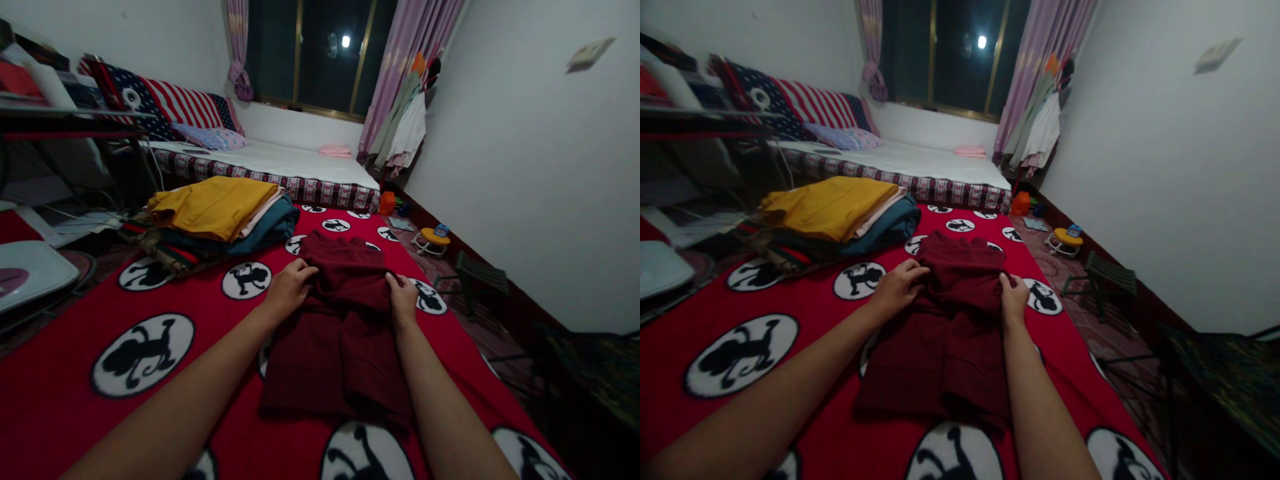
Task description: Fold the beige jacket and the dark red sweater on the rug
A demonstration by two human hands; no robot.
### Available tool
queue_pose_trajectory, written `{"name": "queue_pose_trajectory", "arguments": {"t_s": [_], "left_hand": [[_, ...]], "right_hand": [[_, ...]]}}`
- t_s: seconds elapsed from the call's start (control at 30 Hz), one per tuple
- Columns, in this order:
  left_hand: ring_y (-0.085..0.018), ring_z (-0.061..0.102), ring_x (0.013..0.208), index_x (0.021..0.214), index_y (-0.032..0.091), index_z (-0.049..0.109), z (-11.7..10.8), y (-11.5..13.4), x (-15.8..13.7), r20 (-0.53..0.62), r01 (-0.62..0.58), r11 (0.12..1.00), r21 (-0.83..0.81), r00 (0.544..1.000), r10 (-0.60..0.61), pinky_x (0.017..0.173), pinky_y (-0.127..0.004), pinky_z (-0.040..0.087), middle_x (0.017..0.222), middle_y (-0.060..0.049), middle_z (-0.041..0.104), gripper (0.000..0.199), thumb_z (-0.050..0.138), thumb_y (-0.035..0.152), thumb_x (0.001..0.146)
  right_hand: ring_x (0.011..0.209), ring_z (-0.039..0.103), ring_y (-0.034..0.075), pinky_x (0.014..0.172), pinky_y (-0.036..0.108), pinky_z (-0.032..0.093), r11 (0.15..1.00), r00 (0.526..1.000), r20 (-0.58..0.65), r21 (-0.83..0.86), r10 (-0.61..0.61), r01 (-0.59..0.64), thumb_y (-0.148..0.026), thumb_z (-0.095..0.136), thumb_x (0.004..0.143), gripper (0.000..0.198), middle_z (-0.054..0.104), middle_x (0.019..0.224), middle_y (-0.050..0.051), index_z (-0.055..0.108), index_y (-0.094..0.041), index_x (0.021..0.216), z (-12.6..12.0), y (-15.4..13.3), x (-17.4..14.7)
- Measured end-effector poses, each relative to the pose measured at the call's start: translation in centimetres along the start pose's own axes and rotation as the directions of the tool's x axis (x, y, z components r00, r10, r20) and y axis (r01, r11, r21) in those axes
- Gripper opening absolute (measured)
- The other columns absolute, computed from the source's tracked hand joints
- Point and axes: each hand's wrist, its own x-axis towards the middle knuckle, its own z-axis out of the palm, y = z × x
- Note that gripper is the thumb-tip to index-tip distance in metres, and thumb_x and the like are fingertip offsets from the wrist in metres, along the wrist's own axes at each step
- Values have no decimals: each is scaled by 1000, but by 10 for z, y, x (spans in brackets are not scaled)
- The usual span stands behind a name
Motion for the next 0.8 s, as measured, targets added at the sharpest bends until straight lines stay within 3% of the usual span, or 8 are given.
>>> {"name": "queue_pose_trajectory", "arguments": {"t_s": [0.13, 0.2, 0.3, 0.37, 0.43, 0.57, 0.7, 0.8], "left_hand": [[-21, 59, 94, 102, 23, 69, 5, -4, 3, -36, 39, 998, 54, 999, -37, 72, -29, 49, 105, -6, 59, 22, 63, 20, 81], [-21, 58, 97, 92, 22, 71, 7, -4, 4, -50, 35, 998, 45, 998, -33, 74, -29, 49, 104, -6, 59, 13, 62, 20, 82], [-21, 57, 98, 85, 22, 70, 9, -2, 2, -66, 20, 999, 33, 998, -17, 79, -30, 49, 104, -6, 59, 11, 60, 17, 84], [-20, 56, 98, 86, 21, 70, 9, 1, 0, -79, 15, 1000, 24, 997, -14, 80, -30, 48, 105, -6, 59, 12, 59, 17, 85], [-20, 55, 98, 86, 21, 69, 7, 3, -3, -100, 12, 999, 33, 995, -8, 79, -30, 48, 105, -6, 58, 11, 58, 17, 86], [-20, 53, 91, 85, 21, 68, 3, 8, -10, -117, -6, 997, 83, 993, 16, 75, -30, 46, 96, -5, 57, 12, 56, 19, 88], [-21, 52, 91, 84, 20, 66, 0, 14, -13, -114, -27, 994, 101, 993, 39, 77, -33, 45, 94, -6, 57, 12, 55, 18, 88], [-22, 52, 96, 85, 20, 63, -3, 18, -13, -127, -73, 993, 92, 988, 84, 82, -35, 45, 100, -7, 59, 10, 54, 16, 86]], "right_hand": [[68, 59, 21, 69, 35, 47, 999, 999, 41, -47, 3, -1, -57, 64, 62, 41, 65, 67, 4, 64, -17, 71, -4, -10, -5], [76, 59, 24, 76, 37, 46, 967, 988, 26, -203, -151, 153, -55, 60, 70, 37, 66, 74, 6, 64, -18, 72, -4, -23, -10], [94, 58, 25, 91, 40, 41, 805, 871, 30, -367, -491, 466, -43, 56, 81, 27, 67, 93, 10, 66, -19, 86, 9, -51, -14], [94, 59, 23, 91, 38, 42, 750, 809, 114, -319, -577, 580, -34, 53, 85, 20, 67, 95, 9, 66, -19, 89, 29, -67, -14], [87, 62, 20, 85, 34, 46, 762, 798, 285, -253, -530, 596, -25, 53, 84, 15, 69, 90, 6, 67, -19, 88, 54, -77, -11], [82, 66, 19, 78, 32, 49, 804, 794, 573, -367, -202, 469, -18, 67, 73, 22, 71, 90, 5, 68, -19, 95, 102, -75, -5], [82, 67, 23, 76, 33, 49, 759, 794, 600, -472, -96, 448, -23, 79, 61, 25, 72, 84, 5, 70, -21, 84, 124, -67, -3], [83, 67, 23, 79, 34, 49, 751, 817, 557, -476, -145, 458, -21, 67, 70, 7, 72, 82, 5, 70, -21, 76, 128, -69, 4]]}}
